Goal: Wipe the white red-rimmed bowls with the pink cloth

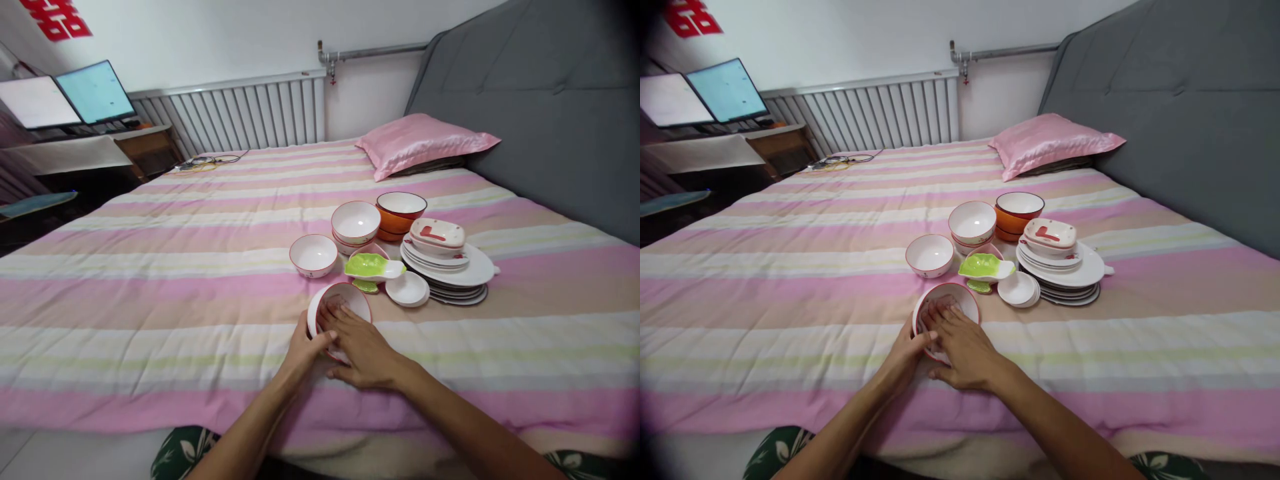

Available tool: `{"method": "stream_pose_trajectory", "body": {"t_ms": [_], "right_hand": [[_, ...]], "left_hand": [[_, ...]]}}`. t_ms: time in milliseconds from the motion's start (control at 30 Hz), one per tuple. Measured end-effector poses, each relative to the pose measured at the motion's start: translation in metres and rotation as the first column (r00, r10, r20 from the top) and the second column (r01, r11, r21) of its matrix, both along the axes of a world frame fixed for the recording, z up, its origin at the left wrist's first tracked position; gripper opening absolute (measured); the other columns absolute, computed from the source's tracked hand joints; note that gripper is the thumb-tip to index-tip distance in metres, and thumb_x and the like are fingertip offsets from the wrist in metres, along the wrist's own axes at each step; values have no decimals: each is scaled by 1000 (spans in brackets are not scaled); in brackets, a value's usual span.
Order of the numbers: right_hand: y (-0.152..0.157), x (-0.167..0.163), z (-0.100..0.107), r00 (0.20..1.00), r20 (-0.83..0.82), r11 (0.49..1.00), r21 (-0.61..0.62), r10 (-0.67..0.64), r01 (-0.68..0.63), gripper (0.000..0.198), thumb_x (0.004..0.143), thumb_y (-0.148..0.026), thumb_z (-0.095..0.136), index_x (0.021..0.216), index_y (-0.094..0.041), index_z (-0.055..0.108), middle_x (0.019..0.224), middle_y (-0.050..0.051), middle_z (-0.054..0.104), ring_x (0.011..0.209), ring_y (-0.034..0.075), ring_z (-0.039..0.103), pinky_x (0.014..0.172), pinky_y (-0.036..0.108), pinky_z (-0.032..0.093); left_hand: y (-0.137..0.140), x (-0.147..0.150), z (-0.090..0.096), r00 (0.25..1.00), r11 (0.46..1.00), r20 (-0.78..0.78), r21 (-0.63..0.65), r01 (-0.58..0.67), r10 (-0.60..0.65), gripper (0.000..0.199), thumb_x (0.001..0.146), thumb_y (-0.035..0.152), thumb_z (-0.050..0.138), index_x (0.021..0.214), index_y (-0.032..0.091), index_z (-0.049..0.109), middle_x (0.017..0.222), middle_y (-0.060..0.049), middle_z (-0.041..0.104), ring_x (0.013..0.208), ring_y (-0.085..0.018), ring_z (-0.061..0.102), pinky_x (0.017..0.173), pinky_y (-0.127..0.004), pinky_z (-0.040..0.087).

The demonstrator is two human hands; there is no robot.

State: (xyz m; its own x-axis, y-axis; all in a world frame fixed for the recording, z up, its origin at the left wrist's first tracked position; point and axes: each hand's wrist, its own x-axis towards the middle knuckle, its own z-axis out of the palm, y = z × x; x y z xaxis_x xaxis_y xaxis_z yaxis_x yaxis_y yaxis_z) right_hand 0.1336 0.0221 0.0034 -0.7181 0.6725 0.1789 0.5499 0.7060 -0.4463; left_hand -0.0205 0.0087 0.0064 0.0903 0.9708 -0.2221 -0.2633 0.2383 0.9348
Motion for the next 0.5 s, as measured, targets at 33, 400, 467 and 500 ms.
{"method": "stream_pose_trajectory", "body": {"t_ms": [33,400,467,500], "right_hand": [[-1,0,1,1000,-5,1000,0,18,-18,84,72,-46,68,140,-10,34,148,17,30,139,29,21,114,46,18],[-11,19,45,998,67,979,-205,11,4,20,86,-25,54,104,-22,62,100,5,69,92,22,63,76,29,47],[-9,28,56,999,-23,958,-285,40,-45,18,90,-27,49,100,-23,64,96,3,69,88,20,64,77,28,47],[-8,33,62,996,-84,940,-337,33,-60,20,91,-30,47,97,-23,65,92,1,70,84,18,64,76,28,48]], "left_hand": [[0,0,0,1000,1000,9,18,17,-18,56,64,24,73,116,16,55,111,-10,64,105,-26,57,89,-35,45],[0,3,8,990,997,141,-72,-12,22,44,63,25,72,102,13,58,84,-6,67,75,-19,62,69,-29,46],[-1,3,10,984,997,178,-83,0,15,46,65,25,71,108,14,57,91,-7,68,81,-21,63,74,-30,47],[-1,2,11,982,996,188,-90,8,9,48,66,25,70,110,14,57,94,-8,68,83,-22,63,75,-31,47]]}}
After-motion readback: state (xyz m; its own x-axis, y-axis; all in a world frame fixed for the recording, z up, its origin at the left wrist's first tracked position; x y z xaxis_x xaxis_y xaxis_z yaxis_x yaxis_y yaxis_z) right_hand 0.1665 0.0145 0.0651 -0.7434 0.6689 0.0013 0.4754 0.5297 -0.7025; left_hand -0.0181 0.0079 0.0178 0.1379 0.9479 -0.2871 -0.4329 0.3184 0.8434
